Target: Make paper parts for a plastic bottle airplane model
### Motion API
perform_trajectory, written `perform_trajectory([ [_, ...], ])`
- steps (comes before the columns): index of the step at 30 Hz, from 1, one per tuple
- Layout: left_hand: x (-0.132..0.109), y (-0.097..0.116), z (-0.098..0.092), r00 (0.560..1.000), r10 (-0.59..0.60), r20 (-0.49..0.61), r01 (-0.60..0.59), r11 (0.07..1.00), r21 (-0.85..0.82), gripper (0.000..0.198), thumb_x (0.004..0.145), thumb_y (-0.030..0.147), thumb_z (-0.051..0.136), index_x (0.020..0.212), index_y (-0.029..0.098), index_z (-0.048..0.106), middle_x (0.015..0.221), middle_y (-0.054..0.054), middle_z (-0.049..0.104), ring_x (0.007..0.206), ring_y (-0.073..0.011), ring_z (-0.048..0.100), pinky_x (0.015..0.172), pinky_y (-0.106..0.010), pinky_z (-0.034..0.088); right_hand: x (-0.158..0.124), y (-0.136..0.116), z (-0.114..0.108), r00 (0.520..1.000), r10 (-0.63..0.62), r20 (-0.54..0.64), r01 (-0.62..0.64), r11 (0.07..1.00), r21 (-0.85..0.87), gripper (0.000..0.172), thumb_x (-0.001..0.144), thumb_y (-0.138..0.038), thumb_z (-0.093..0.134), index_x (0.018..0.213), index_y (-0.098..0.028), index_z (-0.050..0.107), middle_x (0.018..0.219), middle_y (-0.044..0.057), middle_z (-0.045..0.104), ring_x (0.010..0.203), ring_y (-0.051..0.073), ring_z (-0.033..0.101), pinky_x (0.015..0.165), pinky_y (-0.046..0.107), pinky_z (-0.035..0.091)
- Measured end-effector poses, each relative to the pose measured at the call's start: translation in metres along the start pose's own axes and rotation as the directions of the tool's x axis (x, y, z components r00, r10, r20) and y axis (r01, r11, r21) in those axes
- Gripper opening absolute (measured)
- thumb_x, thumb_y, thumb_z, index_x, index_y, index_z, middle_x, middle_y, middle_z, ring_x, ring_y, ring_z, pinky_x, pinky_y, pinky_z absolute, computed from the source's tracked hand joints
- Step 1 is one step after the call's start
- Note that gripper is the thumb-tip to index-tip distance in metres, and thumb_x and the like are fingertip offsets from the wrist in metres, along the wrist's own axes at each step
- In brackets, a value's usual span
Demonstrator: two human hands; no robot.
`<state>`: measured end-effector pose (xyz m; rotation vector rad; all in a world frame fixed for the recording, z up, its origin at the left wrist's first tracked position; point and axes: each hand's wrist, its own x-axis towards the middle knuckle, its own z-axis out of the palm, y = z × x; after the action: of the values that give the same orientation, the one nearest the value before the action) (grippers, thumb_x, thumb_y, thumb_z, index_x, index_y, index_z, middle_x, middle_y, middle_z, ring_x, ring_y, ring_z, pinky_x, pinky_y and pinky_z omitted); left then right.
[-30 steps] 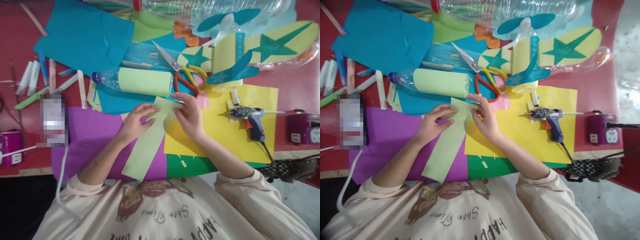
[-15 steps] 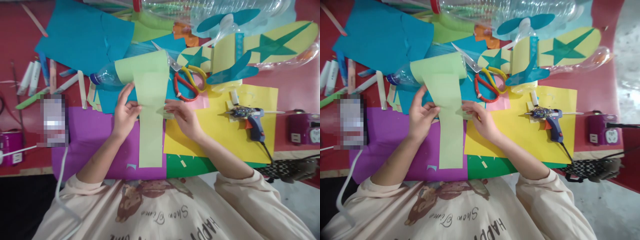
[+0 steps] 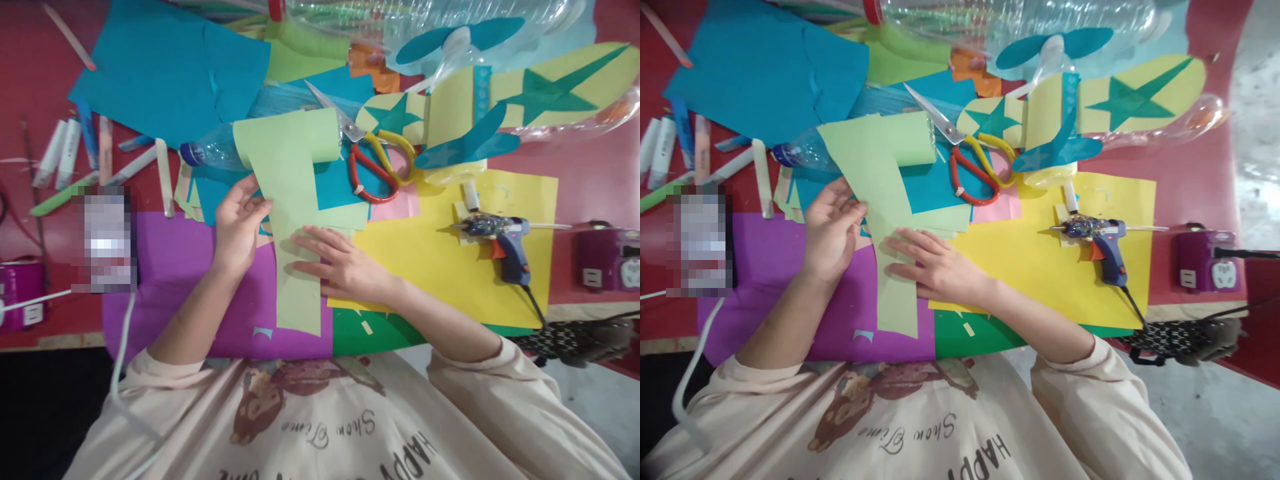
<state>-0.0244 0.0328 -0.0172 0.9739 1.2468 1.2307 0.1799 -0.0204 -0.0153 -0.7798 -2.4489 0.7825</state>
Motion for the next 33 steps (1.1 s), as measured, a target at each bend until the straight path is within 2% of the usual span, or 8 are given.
perform_trajectory([
  [3,0.001,0.001,0.000,1.000,-0.027,-0.001,0.027,0.999,0.033,0.037,0.068,0.026,0.073,0.103,0.026,0.063,0.113,-0.003,0.069,0.111,-0.0208,0.063,0.094,-0.033,0.051,0.001,0.000,0.002,0.998,-0.054,0.027,0.053,0.998,0.041,0.023,0.093,-0.026,0.050,0.104,-0.020,0.069,0.123,0.014,0.067,0.125,0.027,0.055,0.101,0.050,0.046],
  [7,-0.003,0.005,0.005,0.989,-0.124,0.085,0.123,0.992,0.018,0.038,0.065,0.023,0.073,0.101,0.022,0.062,0.099,-0.004,0.072,0.101,-0.0218,0.067,0.082,-0.029,0.055,0.003,0.002,-0.001,0.990,0.102,-0.100,-0.083,0.980,0.181,0.025,0.095,-0.029,0.046,0.086,-0.020,0.067,0.092,0.010,0.071,0.093,0.022,0.065,0.084,0.040,0.052],
  [12,-0.009,0.009,0.010,0.953,-0.207,0.221,0.210,0.978,0.010,0.033,0.067,0.025,0.073,0.098,0.021,0.062,0.093,-0.003,0.073,0.095,-0.0225,0.069,0.078,-0.030,0.055,0.005,0.006,-0.010,0.836,0.534,-0.128,-0.432,0.784,0.446,0.042,0.091,-0.044,0.052,0.057,-0.020,0.042,0.054,-0.003,0.041,0.050,0.009,0.040,0.049,0.024,0.035],
  [17,-0.013,0.006,0.009,0.930,-0.236,0.283,0.229,0.972,0.058,0.027,0.076,0.036,0.067,0.097,0.020,0.064,0.095,-0.004,0.072,0.093,-0.0228,0.069,0.073,-0.030,0.055,0.008,0.009,-0.016,0.752,0.657,-0.053,-0.476,0.596,0.647,0.044,0.085,-0.057,0.053,0.063,-0.020,0.042,0.055,-0.004,0.038,0.050,0.007,0.035,0.045,0.023,0.028],
  [21,-0.014,0.002,0.007,0.918,-0.182,0.353,0.169,0.983,0.065,0.041,0.079,0.054,0.064,0.102,0.019,0.062,0.096,-0.006,0.072,0.092,-0.0232,0.069,0.070,-0.028,0.055,0.009,0.009,-0.017,0.754,0.657,-0.030,-0.482,0.583,0.654,0.043,0.083,-0.055,0.055,0.062,-0.019,0.041,0.055,-0.005,0.035,0.049,0.007,0.032,0.045,0.024,0.024],
  [24,-0.014,0.001,0.008,0.918,-0.115,0.379,0.072,0.989,0.127,0.048,0.070,0.050,0.076,0.101,0.018,0.059,0.097,-0.005,0.072,0.093,-0.0217,0.069,0.075,-0.027,0.054,0.009,0.009,-0.015,0.748,0.663,-0.031,-0.483,0.576,0.660,0.043,0.083,-0.053,0.057,0.062,-0.019,0.042,0.056,-0.005,0.035,0.051,0.006,0.030,0.046,0.023,0.023],
  [31,-0.019,0.001,0.009,0.931,-0.078,0.356,0.018,0.986,0.169,0.043,0.073,0.047,0.075,0.098,0.018,0.056,0.093,-0.006,0.072,0.089,-0.0198,0.069,0.074,-0.028,0.056,0.010,0.014,-0.013,0.625,0.719,-0.306,-0.295,0.580,0.759,0.043,0.072,-0.053,0.073,0.088,-0.025,0.045,0.080,-0.003,0.048,0.056,0.007,0.042,0.047,0.022,0.034],
  [33,-0.021,0.000,0.009,0.924,-0.077,0.375,0.016,0.987,0.162,0.043,0.073,0.048,0.074,0.099,0.019,0.055,0.094,-0.006,0.072,0.089,-0.0204,0.069,0.074,-0.029,0.056,0.011,0.014,-0.015,0.632,0.715,-0.300,-0.251,0.554,0.794,0.047,0.071,-0.058,0.073,0.093,-0.026,0.047,0.081,-0.003,0.052,0.056,0.008,0.044,0.047,0.022,0.036],
])
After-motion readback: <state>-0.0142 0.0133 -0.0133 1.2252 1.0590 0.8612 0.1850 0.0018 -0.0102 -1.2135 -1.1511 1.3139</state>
